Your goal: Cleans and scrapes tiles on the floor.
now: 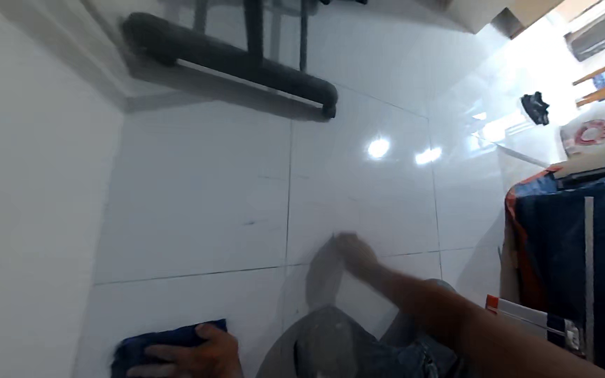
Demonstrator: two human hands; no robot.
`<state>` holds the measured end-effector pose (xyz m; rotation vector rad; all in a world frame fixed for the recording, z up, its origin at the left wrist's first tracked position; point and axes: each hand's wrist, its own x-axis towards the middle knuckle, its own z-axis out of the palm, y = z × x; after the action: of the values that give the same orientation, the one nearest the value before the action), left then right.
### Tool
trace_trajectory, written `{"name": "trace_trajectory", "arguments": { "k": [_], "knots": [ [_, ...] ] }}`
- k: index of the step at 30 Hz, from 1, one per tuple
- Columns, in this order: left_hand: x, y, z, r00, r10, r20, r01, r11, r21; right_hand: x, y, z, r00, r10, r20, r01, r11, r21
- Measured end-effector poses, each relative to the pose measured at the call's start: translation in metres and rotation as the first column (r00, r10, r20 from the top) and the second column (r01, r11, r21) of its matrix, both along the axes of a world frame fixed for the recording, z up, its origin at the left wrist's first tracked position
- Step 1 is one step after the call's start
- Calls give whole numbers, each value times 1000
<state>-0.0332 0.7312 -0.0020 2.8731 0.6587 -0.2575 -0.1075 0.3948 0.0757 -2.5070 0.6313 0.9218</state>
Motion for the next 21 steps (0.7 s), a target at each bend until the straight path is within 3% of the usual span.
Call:
{"name": "trace_trajectory", "arguments": {
  "k": [2,3,7,8,9,11,13,18,21],
  "knots": [
    [2,-2,0,1000,24,-17,-24,1000,-20,-18,30,11,994,107,-32,-105,992,76],
    [1,-2,1,999,30,-34,-30,999,-15,-13,26,16,996,86,-21,-85,995,54],
    [1,-2,-1,999,35,-22,-34,998,46,47,-50,2,969,-221,112,235,964,-127],
    [1,-3,1,999,40,-25,-39,998,49,51,-52,-3,962,-227,153,250,957,-146],
    [2,-5,2,999,40,-23,-39,998,46,47,-39,-5,974,-170,148,190,973,-134],
    [1,-5,4,999,45,-16,-44,998,41,28,20,1,993,88,79,-90,996,17],
    [2,-3,1,999,46,-18,-45,997,57,35,58,11,958,280,62,-285,955,84],
    [-2,1,3,998,50,-42,-48,997,62,127,15,-1,994,43,104,-38,998,-51],
    [-2,2,1,999,43,-31,-41,997,62,94,49,3,989,106,101,-105,994,-24]
  ]
}}
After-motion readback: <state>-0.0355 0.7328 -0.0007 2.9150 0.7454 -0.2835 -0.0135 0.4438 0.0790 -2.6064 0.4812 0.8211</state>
